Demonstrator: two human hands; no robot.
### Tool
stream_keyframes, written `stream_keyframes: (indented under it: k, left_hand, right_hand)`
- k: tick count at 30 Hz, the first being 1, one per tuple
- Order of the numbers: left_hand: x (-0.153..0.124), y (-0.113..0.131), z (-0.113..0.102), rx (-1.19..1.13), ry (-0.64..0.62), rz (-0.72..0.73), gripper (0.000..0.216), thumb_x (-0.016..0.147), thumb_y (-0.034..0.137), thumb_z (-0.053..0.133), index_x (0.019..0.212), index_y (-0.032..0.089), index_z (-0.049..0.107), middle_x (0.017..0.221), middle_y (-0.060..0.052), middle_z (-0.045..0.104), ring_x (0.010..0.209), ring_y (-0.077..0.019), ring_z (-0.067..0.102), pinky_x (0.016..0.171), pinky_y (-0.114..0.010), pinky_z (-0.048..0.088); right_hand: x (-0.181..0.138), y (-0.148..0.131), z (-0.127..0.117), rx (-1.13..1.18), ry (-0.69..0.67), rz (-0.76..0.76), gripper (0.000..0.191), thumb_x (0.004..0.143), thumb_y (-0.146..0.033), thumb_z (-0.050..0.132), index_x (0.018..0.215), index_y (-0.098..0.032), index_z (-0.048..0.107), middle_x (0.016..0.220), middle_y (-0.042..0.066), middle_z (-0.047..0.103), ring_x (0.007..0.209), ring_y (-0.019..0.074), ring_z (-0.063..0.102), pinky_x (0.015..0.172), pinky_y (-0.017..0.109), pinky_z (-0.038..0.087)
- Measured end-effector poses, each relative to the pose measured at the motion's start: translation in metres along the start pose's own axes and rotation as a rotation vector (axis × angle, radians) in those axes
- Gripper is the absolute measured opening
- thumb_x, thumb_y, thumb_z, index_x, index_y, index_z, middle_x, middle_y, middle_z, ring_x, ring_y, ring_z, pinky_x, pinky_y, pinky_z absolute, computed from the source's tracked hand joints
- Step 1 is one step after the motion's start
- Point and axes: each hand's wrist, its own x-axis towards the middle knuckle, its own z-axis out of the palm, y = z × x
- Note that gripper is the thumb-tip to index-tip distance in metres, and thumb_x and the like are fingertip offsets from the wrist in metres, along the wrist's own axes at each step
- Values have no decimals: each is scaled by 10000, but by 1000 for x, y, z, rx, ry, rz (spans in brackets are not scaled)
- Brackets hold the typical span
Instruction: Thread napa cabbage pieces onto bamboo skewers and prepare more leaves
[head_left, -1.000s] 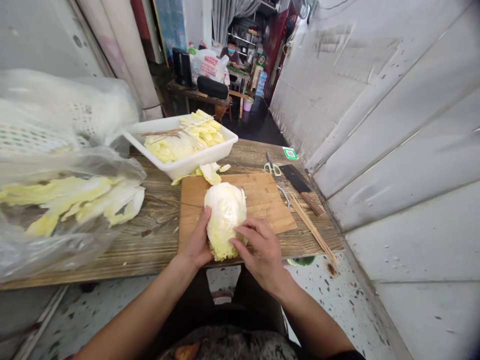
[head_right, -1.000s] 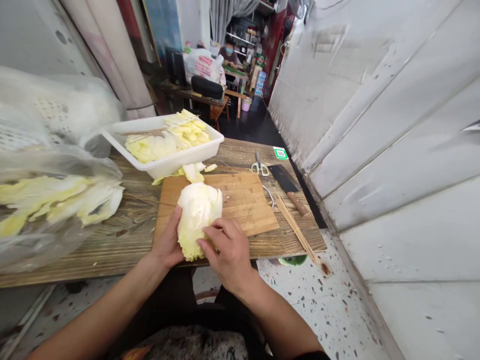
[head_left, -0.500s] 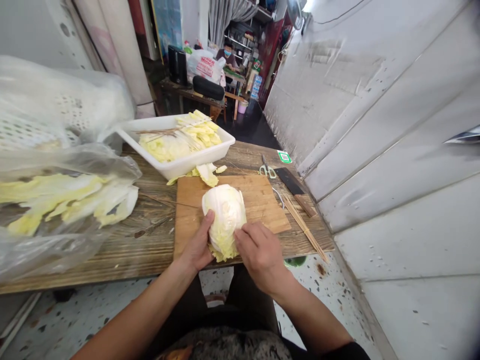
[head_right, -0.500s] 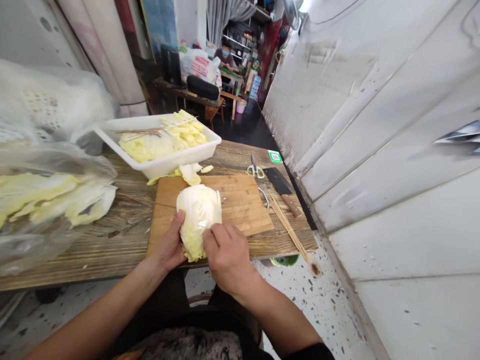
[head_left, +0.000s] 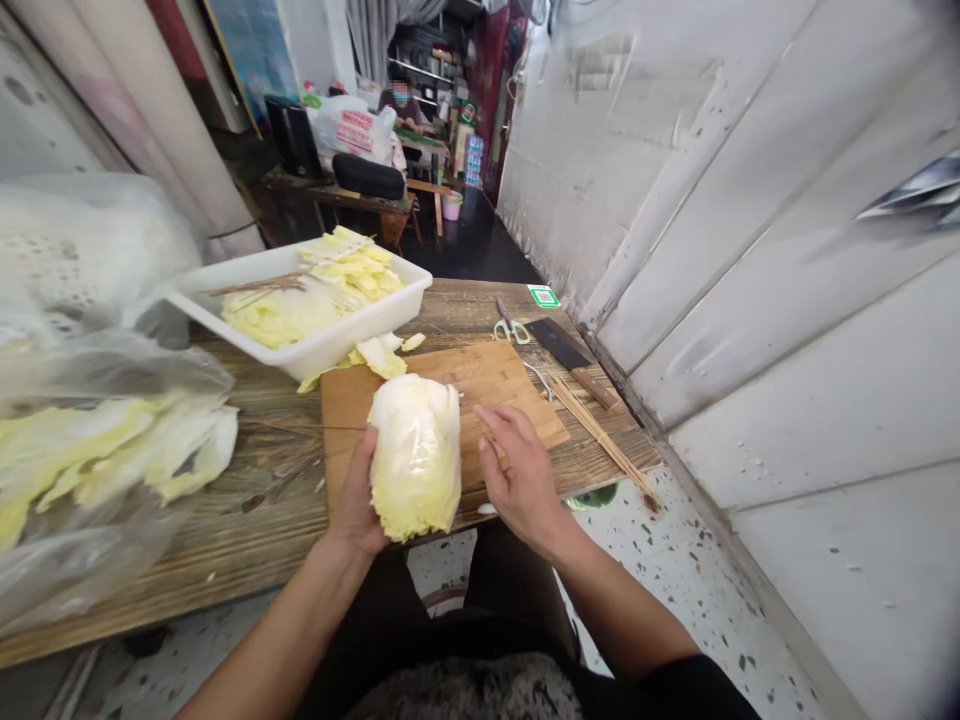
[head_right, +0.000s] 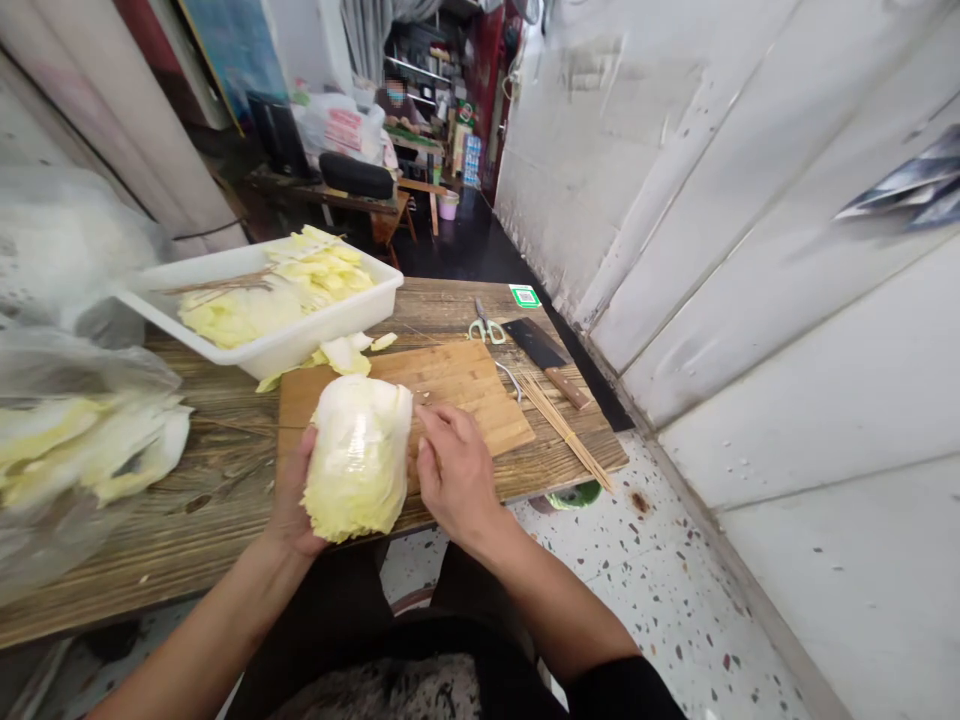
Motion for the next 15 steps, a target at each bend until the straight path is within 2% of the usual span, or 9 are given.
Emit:
stream_keyframes:
  k: [2,4,7,9,11,13,15]
  left_hand:
    - [1,3,-3,-11,-4,21,417,821,478,611,1121,194,666,944,-46,773,955,-274,709,923,-395,546]
    - [3,6,-7,-22,-12,43,427,802,482,633,1120,198,664,960,-29,772,894,-246,721,903,-354,554]
    - [9,9,-15,-38,-26,61,482,743,501,678,1126,210,656,994,-21,767,797,-217,723,833,-322,576]
    - [12,11,-18,-45,-44,27,531,680,532,706,1100,211,661,978,-32,767,756,-230,717,785,-348,590]
    - [13,15,-20,-40,-73,-57,599,653,572,701,1107,184,653,989,-79,758,774,-281,713,757,-419,593]
    - [14,18,-20,-34,-102,-140,646,670,595,671,1142,155,633,1042,-128,738,812,-333,705,727,-487,588]
    - [14,20,-21,-44,-116,-172,609,712,595,634,1149,170,624,1056,-123,731,804,-334,699,691,-503,586]
  right_hand:
    - [-1,3,2,70,-98,12,387,922,-133,426,1292,-172,532,1247,149,541,1186,223,517,992,414,468]
    - [-3,2,5,161,-167,21,346,921,-147,449,1245,-192,563,1267,133,527,1220,216,498,1015,402,454]
    - [-7,-1,10,317,-157,47,180,911,-197,526,1058,-189,629,1137,104,574,1089,186,570,929,324,503]
    - [-8,-1,13,403,-132,97,132,898,-218,568,1011,-191,629,1025,72,597,942,157,602,843,286,528]
    - [-7,3,16,445,-108,170,172,888,-207,584,1057,-201,616,1003,52,598,862,137,594,804,274,534]
    - [-6,6,19,457,-97,222,219,870,-185,599,1089,-202,605,1036,52,585,854,131,586,792,271,534]
    - [-5,8,22,463,-121,239,161,856,-176,615,1016,-191,622,1070,59,568,894,134,588,795,266,530]
